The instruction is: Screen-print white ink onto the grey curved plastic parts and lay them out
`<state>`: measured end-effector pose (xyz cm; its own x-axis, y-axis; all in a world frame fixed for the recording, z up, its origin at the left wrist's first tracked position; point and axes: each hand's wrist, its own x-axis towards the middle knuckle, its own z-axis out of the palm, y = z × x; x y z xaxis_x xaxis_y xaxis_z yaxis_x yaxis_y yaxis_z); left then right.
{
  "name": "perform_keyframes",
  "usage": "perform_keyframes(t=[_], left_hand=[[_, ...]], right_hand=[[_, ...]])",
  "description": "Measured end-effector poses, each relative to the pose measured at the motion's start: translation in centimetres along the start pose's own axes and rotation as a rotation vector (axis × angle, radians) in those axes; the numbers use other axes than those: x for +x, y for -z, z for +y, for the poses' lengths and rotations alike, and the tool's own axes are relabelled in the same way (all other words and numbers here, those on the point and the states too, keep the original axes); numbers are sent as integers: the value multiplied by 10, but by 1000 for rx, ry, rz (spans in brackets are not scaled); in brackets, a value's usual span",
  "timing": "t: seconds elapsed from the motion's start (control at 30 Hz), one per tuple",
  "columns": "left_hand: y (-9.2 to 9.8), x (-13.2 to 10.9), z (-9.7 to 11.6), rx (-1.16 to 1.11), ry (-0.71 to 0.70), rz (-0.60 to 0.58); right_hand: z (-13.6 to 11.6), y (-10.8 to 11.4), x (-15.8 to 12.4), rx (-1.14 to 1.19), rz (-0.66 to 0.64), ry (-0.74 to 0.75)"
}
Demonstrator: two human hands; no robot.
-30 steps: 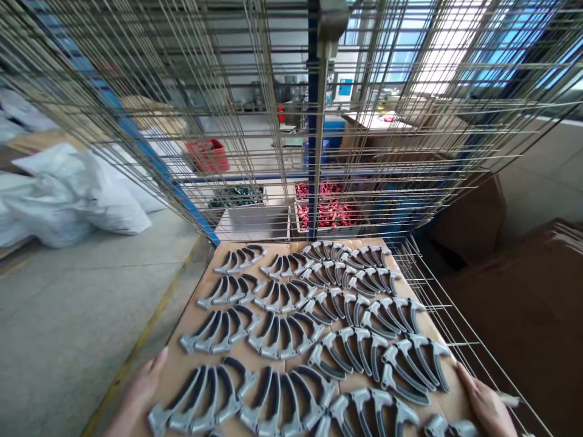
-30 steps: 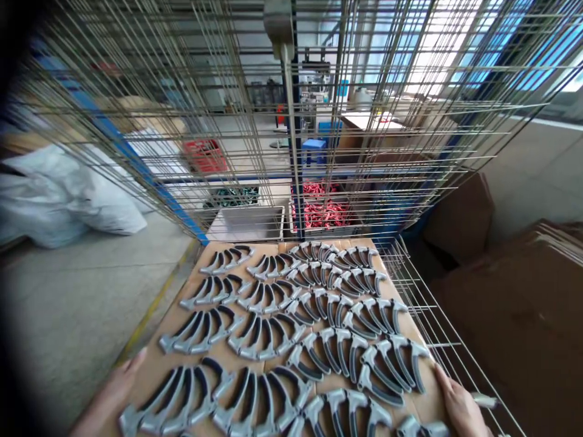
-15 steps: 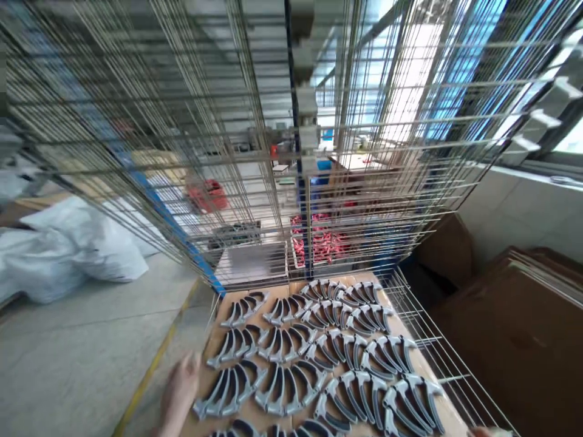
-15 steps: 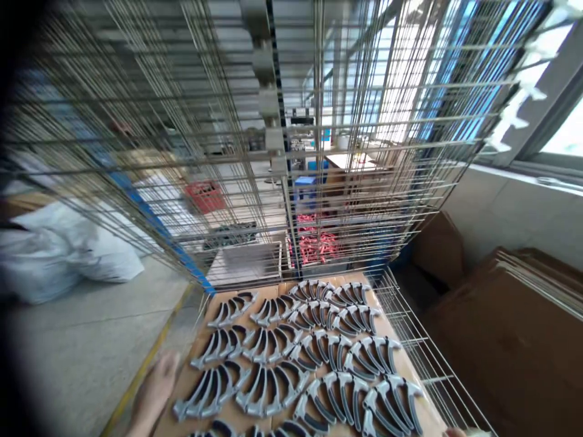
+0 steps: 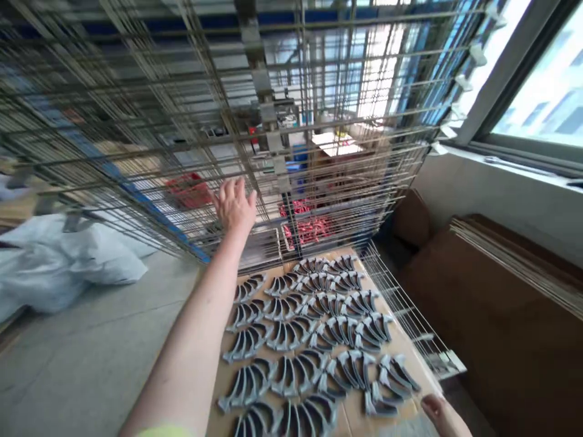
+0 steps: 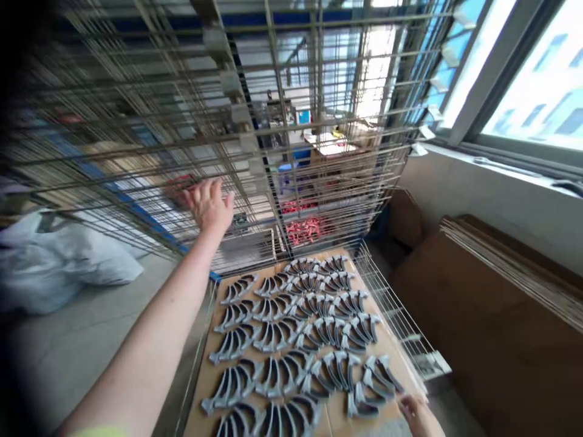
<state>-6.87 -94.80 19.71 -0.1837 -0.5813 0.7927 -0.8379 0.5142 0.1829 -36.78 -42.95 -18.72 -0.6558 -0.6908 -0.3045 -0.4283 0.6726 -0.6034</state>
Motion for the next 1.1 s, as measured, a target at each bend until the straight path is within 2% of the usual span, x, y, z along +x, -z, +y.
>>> perform_keyframes(t=[0.1,0.2,0.27,0.37,0.5,0.63,0.77,0.93,1.1], left_hand=[[27,-20,0,-31,-33,-63],[63,-64,1,-48,-61,-128],[88,-112,3,-33,-88,-160],[119,-201,12,-38,-122,-237],[141,-319,27,-161,-105,-460],[137,-413,34,-286,53,-740],[117,-479,33,-324,193,-947],[95,-527,30,-322,218,-1045],[82,-549,28,-328,237,-1105]], right_hand=[[20,-5,-43,5,-95,-16],[25,-24,-82,-60,-181,-115],[20,-41,-103,-92,-249,-148],[10,-70,-130,-95,-324,-137],[-4,-110,-152,-57,-385,-139],[-21,-149,-155,-12,-407,-125],[-44,-185,-138,50,-370,-124],[-72,-229,-109,134,-280,-212],[-85,-254,-98,208,-204,-300]])
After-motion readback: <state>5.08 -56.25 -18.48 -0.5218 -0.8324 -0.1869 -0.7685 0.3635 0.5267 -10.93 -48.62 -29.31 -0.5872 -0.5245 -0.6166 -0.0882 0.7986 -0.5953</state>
